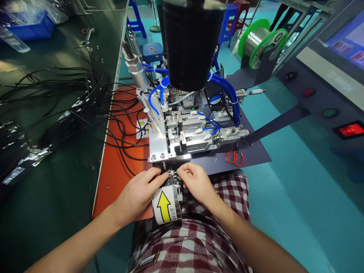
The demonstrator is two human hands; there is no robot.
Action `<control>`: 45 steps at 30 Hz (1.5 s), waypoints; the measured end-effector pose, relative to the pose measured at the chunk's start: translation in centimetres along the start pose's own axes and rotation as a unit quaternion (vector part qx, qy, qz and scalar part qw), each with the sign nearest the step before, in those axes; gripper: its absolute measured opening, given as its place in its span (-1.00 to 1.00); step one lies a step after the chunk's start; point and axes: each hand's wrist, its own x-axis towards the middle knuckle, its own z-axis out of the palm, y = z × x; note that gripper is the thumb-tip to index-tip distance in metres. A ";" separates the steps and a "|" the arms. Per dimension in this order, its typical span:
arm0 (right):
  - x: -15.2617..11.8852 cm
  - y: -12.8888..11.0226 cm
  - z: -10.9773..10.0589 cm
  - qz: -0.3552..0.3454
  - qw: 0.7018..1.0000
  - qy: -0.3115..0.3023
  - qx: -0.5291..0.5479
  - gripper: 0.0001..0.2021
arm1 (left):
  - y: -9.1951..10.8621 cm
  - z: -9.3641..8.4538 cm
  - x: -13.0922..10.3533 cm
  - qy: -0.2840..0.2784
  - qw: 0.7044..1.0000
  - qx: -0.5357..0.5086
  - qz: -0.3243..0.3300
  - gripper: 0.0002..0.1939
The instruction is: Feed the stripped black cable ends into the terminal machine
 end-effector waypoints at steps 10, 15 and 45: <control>0.2 0.1 1.2 -0.021 0.999 0.016 0.019 -0.77 | -0.2 0.3 -0.4 -0.008 0.999 -0.032 -0.003 -0.72; 0.5 1.1 0.5 0.036 0.998 -0.007 0.060 -0.77 | -0.2 0.2 -0.3 -0.006 0.999 -0.035 -0.003 -0.72; 1.0 -0.5 0.3 0.052 0.997 -0.026 0.048 -0.77 | -0.4 0.1 -0.3 -0.003 1.000 -0.024 -0.005 -0.69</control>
